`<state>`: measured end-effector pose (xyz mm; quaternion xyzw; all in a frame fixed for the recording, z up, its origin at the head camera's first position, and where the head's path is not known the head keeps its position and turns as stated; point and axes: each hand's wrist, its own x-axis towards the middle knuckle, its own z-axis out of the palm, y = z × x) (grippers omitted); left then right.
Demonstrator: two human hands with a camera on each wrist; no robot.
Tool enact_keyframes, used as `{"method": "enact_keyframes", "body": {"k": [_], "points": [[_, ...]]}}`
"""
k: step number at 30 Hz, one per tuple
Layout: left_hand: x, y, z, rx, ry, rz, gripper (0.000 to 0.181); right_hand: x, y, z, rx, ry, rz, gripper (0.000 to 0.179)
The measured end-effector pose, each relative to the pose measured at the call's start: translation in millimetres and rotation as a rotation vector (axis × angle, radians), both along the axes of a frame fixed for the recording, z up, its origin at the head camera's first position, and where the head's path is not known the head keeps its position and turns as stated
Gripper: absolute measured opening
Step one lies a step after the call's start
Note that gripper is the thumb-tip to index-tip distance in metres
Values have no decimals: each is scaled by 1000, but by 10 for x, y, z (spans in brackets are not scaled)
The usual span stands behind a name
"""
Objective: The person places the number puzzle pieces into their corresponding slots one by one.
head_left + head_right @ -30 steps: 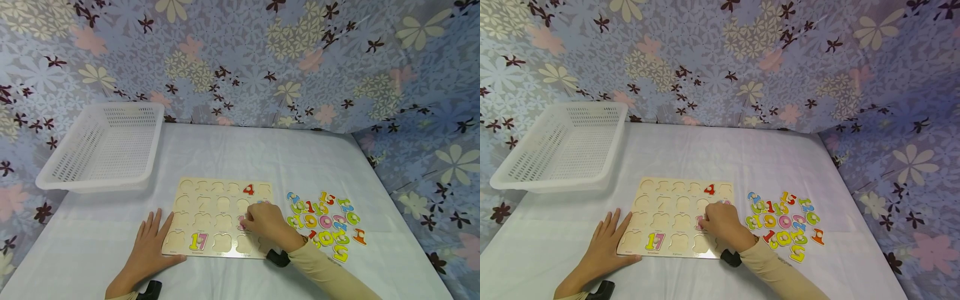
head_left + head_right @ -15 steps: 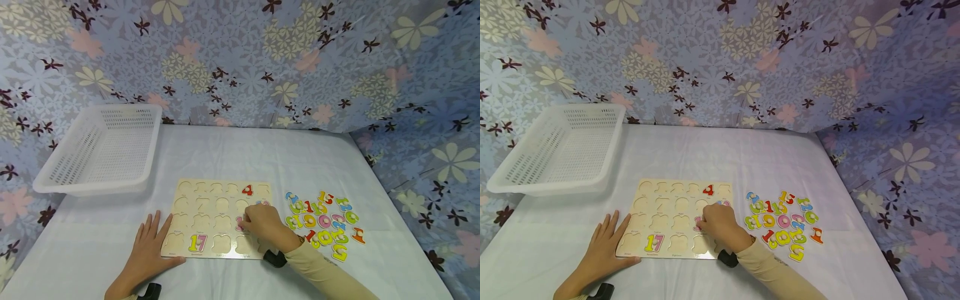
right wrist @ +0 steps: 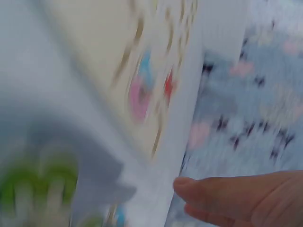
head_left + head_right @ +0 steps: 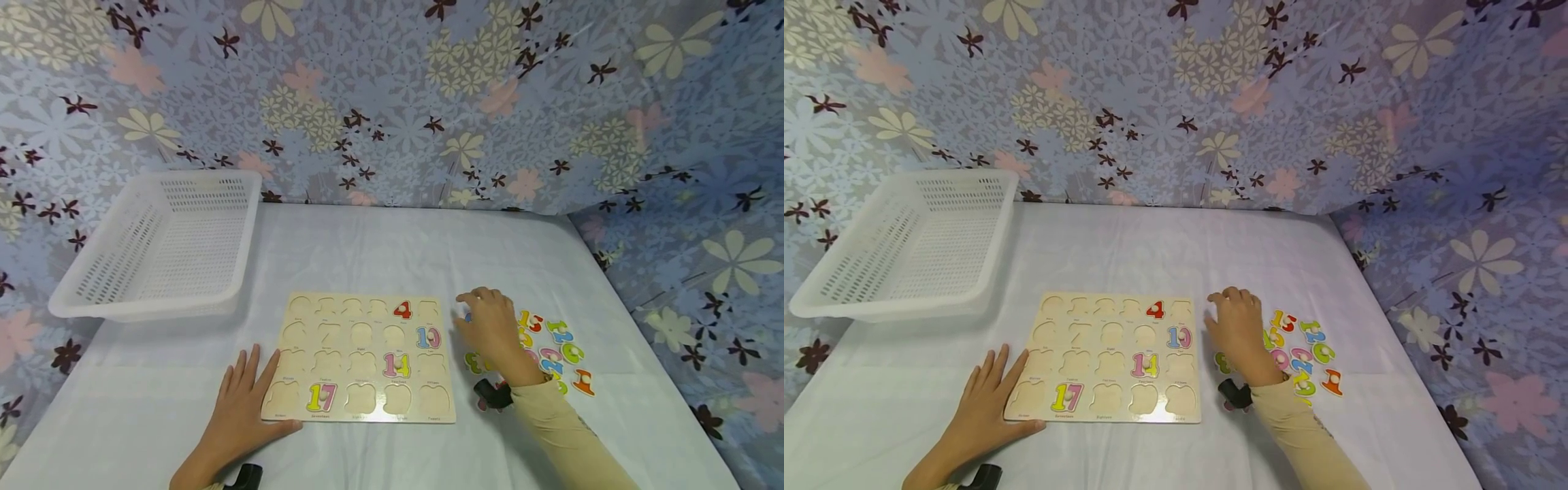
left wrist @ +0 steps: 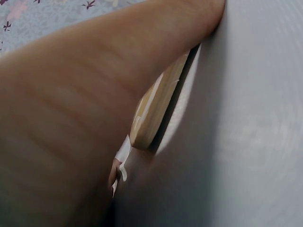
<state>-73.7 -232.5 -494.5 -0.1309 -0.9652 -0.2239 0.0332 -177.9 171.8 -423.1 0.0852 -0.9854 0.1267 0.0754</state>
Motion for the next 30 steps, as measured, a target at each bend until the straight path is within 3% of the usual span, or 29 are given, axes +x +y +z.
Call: {"method": "enact_keyframes", "body": {"k": [4,8,11,17,25,30], "points": [[5,-2,20,4,-1,2,114,-107,258,-6,67,-85,-53,42],[9,3,30,10,21,-3,113,-127,346,-53,89,-156,-63,33],[6,0,38,6,27,-5,112,-120,354,-81,90,-163,-52,25],[4,-5,45,8,26,-6,112,-122,339,-117,83,-96,-23,15],[2,-19,48,2,-24,4,113,-190,270,-122,17,28,1,6],[5,-24,51,4,-23,3,113,-286,54,-54,20,89,82,7]]}}
